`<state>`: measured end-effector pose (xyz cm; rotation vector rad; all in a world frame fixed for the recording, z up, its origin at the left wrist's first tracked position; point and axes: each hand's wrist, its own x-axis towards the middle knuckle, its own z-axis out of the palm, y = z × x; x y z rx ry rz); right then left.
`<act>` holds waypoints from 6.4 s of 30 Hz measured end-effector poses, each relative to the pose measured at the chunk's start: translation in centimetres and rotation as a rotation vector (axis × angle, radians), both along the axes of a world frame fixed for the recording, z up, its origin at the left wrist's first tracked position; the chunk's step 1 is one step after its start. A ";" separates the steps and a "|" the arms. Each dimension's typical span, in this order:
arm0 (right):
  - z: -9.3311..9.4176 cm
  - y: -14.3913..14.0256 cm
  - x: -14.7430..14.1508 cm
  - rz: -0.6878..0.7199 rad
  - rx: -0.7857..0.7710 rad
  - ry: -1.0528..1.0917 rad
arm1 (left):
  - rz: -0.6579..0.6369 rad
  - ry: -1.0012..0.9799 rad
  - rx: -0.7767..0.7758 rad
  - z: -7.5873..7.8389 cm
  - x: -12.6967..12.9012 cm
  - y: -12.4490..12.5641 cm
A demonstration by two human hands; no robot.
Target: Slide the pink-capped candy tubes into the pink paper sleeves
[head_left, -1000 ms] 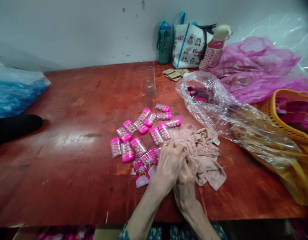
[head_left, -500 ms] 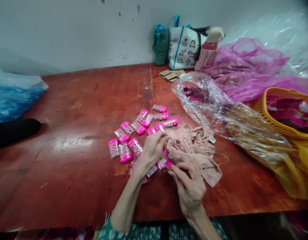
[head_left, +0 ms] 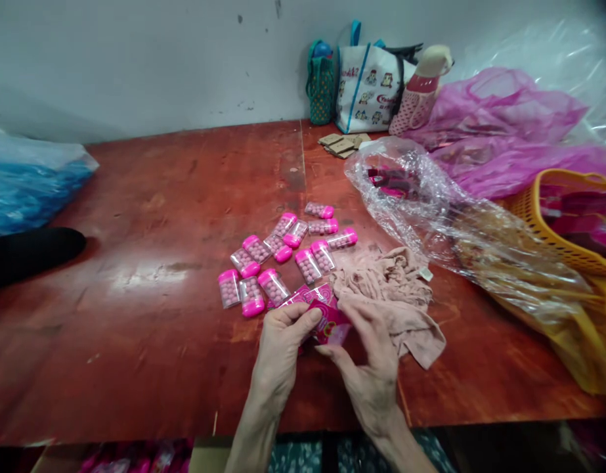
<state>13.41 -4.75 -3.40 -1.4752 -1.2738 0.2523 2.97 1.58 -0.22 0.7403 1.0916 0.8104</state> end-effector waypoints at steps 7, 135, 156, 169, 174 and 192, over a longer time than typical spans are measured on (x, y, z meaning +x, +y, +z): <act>1.2 0.6 -1.0 0.057 -0.264 0.550 | 0.240 -0.067 0.011 0.0 0.5 -0.8; 3.4 0.9 5.2 0.596 -0.902 0.681 | 0.130 0.088 -0.014 -1.7 -4.5 -1.5; 2.1 1.6 3.6 0.570 -0.776 0.693 | 0.009 0.320 0.414 -2.1 -4.5 -2.0; 2.0 1.0 2.9 0.668 -0.771 1.003 | -0.094 0.288 0.376 -1.2 -4.3 -1.4; 2.2 0.9 2.0 0.593 -0.656 1.002 | 0.121 0.127 0.103 -2.0 -4.2 -1.7; 2.7 0.9 1.3 0.403 -0.532 0.553 | 0.450 -0.129 -0.084 -2.2 -3.9 -2.0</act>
